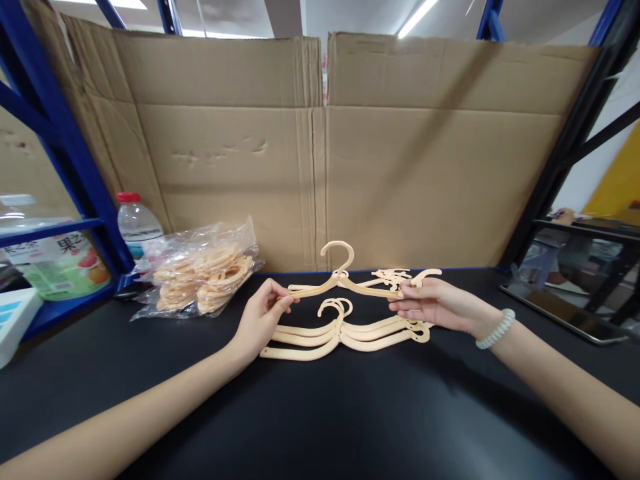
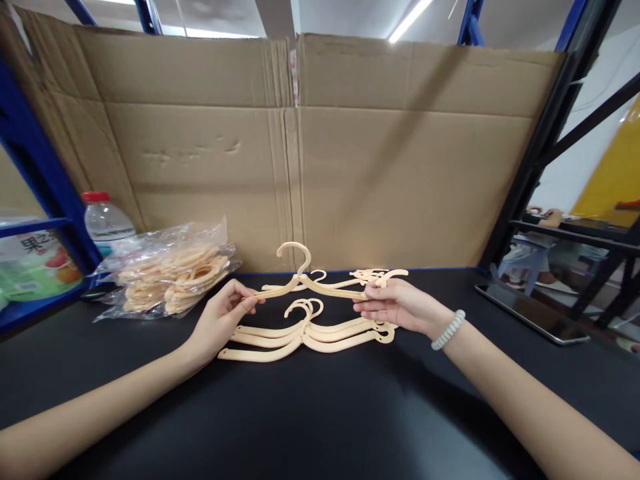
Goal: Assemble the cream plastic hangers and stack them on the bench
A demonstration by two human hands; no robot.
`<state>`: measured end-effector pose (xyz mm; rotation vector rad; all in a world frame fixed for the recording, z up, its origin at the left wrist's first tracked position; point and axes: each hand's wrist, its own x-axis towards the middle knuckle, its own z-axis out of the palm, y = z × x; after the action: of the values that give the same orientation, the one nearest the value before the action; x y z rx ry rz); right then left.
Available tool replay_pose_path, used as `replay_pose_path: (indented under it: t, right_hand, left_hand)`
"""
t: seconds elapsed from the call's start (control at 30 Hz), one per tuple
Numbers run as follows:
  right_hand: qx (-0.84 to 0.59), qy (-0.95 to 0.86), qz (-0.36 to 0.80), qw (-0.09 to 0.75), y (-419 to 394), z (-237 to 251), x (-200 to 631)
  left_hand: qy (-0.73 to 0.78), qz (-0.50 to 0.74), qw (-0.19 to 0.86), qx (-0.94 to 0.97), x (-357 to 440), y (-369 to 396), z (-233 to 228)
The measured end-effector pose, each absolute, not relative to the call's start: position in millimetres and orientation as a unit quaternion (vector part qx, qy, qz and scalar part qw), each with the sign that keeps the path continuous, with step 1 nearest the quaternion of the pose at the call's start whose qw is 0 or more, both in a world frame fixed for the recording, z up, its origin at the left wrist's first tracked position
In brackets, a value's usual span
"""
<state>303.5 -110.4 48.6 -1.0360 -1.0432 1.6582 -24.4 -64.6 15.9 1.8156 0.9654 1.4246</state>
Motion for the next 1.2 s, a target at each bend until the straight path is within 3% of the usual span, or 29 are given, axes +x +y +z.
replay_pose_path:
  t: [0.7, 1.2]
  right_hand:
    - [-0.469, -0.462, 0.625, 0.419, -109.8, 45.4, 300.3]
    - [-0.487, -0.511, 0.532, 0.468, -112.1, 41.5, 295.0]
  left_hand:
    - [0.349, 0.544, 0.291, 0.706, -24.4, -65.2, 15.9]
    - [0.357, 0.537, 0.303, 0.702, -23.4, -66.7, 15.3]
